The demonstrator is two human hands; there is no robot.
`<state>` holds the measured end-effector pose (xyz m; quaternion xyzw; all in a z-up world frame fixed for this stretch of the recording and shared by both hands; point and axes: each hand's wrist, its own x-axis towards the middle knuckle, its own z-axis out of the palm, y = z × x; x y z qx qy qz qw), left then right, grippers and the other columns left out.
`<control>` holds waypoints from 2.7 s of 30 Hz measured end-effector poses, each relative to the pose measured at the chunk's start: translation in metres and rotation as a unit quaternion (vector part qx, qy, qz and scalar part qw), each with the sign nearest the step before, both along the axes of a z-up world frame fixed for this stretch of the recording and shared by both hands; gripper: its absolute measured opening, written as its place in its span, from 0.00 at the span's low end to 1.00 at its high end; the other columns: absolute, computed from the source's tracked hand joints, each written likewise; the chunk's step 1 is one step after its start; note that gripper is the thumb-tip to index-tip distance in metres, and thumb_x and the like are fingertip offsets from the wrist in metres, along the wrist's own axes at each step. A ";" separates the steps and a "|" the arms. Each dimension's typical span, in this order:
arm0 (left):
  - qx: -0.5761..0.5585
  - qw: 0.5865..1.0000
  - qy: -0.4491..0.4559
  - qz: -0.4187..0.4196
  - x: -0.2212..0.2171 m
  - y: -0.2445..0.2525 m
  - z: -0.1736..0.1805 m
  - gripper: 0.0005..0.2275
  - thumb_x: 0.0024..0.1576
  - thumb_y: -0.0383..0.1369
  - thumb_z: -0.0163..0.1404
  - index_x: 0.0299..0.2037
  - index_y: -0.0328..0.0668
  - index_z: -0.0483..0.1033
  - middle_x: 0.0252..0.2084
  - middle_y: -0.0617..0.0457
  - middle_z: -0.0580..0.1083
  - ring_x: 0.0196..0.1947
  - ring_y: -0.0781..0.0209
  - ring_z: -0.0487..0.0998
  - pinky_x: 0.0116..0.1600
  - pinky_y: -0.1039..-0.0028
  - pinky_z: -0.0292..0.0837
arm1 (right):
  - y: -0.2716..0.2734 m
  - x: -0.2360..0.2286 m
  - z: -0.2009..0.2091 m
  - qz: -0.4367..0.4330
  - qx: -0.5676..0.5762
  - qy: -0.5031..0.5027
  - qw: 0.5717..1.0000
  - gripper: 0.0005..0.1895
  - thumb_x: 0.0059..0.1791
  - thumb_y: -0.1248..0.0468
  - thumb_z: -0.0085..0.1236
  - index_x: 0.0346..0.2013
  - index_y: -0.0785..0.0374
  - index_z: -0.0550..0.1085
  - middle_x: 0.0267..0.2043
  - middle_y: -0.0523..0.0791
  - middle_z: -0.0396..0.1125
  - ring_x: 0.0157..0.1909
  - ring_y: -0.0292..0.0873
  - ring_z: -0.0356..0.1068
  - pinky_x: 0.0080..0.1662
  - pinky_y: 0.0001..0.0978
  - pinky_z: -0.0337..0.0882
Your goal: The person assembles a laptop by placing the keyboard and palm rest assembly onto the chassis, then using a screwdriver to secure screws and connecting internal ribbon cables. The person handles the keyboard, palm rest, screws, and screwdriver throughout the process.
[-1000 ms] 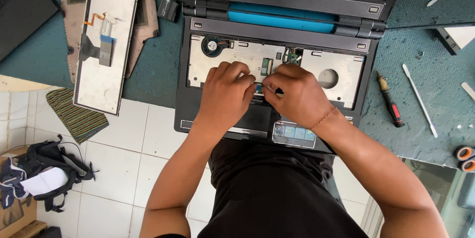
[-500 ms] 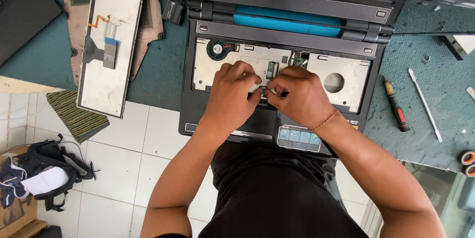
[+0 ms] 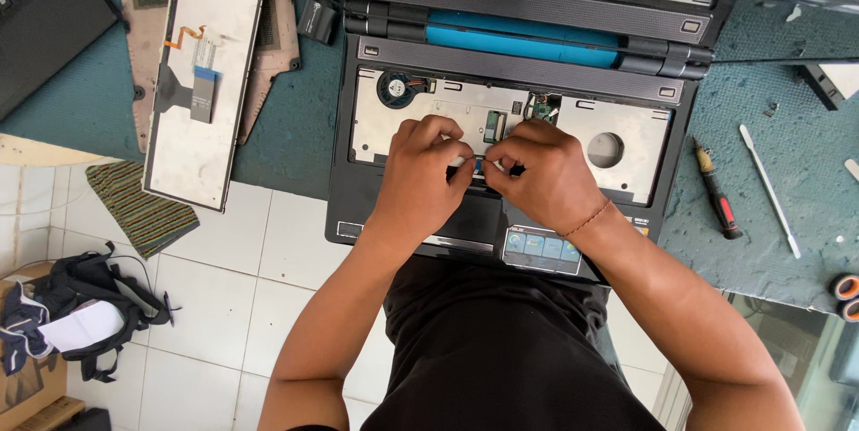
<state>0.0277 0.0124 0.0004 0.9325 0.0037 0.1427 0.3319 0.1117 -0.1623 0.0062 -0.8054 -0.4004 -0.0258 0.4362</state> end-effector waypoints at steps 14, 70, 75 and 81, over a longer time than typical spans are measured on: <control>-0.037 0.998 -0.042 -0.012 -0.009 0.001 0.004 0.01 0.58 0.26 0.57 0.36 0.43 0.79 0.43 0.56 0.70 0.44 0.52 0.73 0.49 0.57 0.74 | -0.006 -0.007 0.015 0.017 -0.014 -0.029 0.999 0.04 0.44 0.74 0.65 0.28 0.63 0.79 0.24 0.44 0.68 0.29 0.49 0.71 0.35 0.39 0.75; 0.069 0.998 -0.004 0.012 -0.010 -0.011 -0.002 0.03 0.60 0.28 0.56 0.37 0.43 0.84 0.42 0.52 0.75 0.50 0.50 0.76 0.55 0.58 0.75 | -0.082 -0.017 0.031 -0.113 -0.018 -0.017 0.993 0.06 0.46 0.72 0.69 0.37 0.63 0.83 0.31 0.44 0.73 0.36 0.47 0.74 0.42 0.39 0.76; 0.086 0.995 -0.042 0.005 -0.008 -0.013 0.000 0.03 0.61 0.33 0.56 0.39 0.48 0.83 0.41 0.57 0.74 0.47 0.54 0.75 0.49 0.60 0.74 | -0.080 -0.001 0.033 -0.097 -0.041 -0.047 0.993 0.07 0.46 0.74 0.69 0.38 0.63 0.82 0.31 0.45 0.72 0.37 0.50 0.74 0.42 0.43 0.76; 0.096 0.992 -0.071 -0.025 0.005 -0.023 0.002 0.04 0.60 0.37 0.54 0.41 0.52 0.80 0.40 0.60 0.72 0.44 0.55 0.74 0.46 0.61 0.73 | -0.078 0.029 0.022 -0.064 -0.069 -0.094 0.991 0.09 0.47 0.76 0.65 0.40 0.63 0.83 0.32 0.47 0.72 0.39 0.55 0.74 0.46 0.48 0.75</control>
